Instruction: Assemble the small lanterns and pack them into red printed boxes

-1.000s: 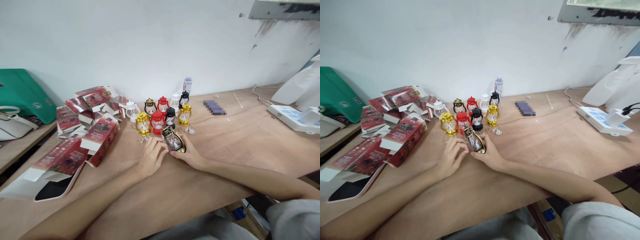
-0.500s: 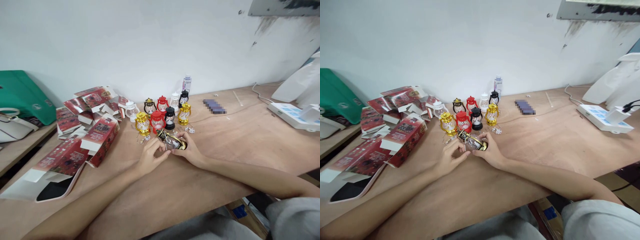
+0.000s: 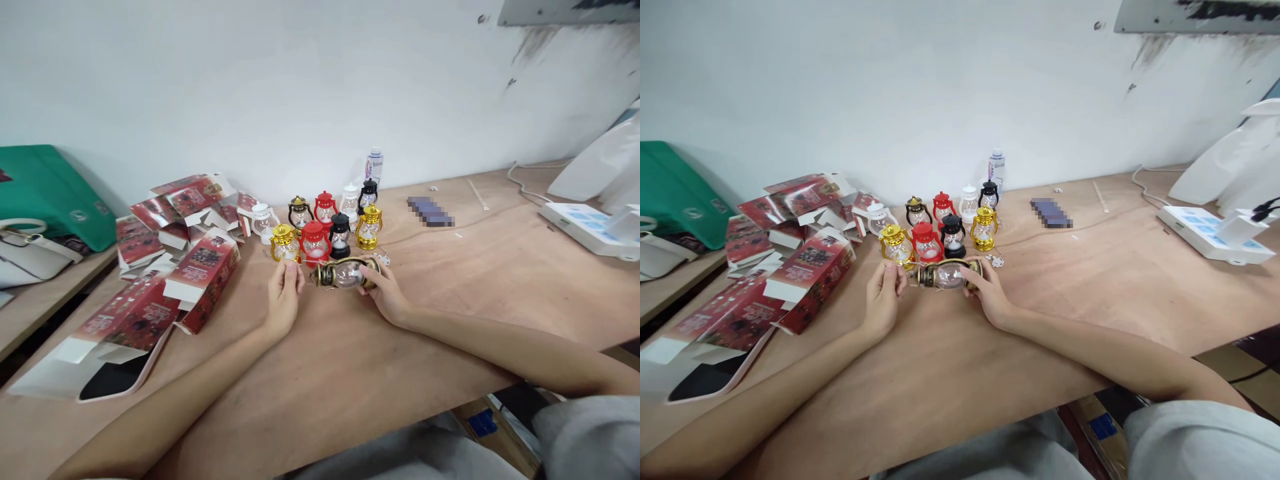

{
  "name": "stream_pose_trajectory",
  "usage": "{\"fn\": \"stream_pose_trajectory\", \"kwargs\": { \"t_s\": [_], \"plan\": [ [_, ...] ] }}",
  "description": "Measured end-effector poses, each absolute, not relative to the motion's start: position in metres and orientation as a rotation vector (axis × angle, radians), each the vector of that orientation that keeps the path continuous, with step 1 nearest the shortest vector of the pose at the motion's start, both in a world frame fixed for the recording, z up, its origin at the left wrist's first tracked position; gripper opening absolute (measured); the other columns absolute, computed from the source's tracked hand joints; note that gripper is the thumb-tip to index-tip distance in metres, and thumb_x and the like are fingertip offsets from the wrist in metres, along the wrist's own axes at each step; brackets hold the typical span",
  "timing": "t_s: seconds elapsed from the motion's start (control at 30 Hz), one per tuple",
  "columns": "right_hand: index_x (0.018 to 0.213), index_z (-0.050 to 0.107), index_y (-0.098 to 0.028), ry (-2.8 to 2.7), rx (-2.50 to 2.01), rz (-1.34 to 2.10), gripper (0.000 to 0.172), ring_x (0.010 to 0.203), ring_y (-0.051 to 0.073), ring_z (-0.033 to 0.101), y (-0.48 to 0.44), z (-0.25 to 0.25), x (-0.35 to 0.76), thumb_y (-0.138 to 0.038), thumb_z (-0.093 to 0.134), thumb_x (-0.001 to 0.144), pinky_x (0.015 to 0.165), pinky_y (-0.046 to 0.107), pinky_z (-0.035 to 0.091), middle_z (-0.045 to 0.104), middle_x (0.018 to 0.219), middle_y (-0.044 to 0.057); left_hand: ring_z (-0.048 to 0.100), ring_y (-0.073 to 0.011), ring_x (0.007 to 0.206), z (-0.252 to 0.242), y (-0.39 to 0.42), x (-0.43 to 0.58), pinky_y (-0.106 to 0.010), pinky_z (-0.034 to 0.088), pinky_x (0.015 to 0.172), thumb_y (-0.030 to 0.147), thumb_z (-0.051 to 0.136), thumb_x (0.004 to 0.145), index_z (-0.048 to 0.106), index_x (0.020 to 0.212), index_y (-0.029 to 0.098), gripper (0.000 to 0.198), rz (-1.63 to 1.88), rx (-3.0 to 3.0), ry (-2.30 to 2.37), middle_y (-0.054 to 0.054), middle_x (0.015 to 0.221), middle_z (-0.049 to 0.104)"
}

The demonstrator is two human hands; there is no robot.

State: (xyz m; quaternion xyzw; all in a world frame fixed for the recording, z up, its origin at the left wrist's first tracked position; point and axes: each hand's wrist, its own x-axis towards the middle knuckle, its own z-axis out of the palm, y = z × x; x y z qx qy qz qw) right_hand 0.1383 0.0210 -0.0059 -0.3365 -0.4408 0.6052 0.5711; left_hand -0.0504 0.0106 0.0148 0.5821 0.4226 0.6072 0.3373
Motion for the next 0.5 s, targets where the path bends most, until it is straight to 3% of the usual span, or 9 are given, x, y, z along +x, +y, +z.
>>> {"fn": "stream_pose_trajectory", "kwargs": {
  "t_s": [0.23,0.5],
  "plan": [
    [0.079,0.053,-0.019,-1.091,-0.758,1.408,0.029,0.048,0.007,0.035,0.0229,-0.0067,0.137,-0.047,0.061,0.077,0.035,0.018,0.023,0.044,0.064,-0.004,0.018,-0.0029,0.041,0.0111,0.0073,-0.0414,-0.011,0.018,0.037,0.063,0.065,0.067,0.039,0.063,0.018,0.053,1.239,1.028,0.902,0.01,0.048,0.029],
    [0.078,0.048,-0.019,-1.25,-0.796,1.424,0.033,0.045,0.006,0.036,0.0239,-0.0111,0.1391,-0.051,0.055,0.082,0.036,0.019,0.025,0.043,0.061,-0.006,0.019,-0.0012,0.042,0.0065,0.0046,-0.0411,-0.01,0.021,0.036,0.062,0.07,0.06,0.032,0.059,0.018,0.058,1.162,0.969,0.953,0.01,0.054,0.028]
  ]
}}
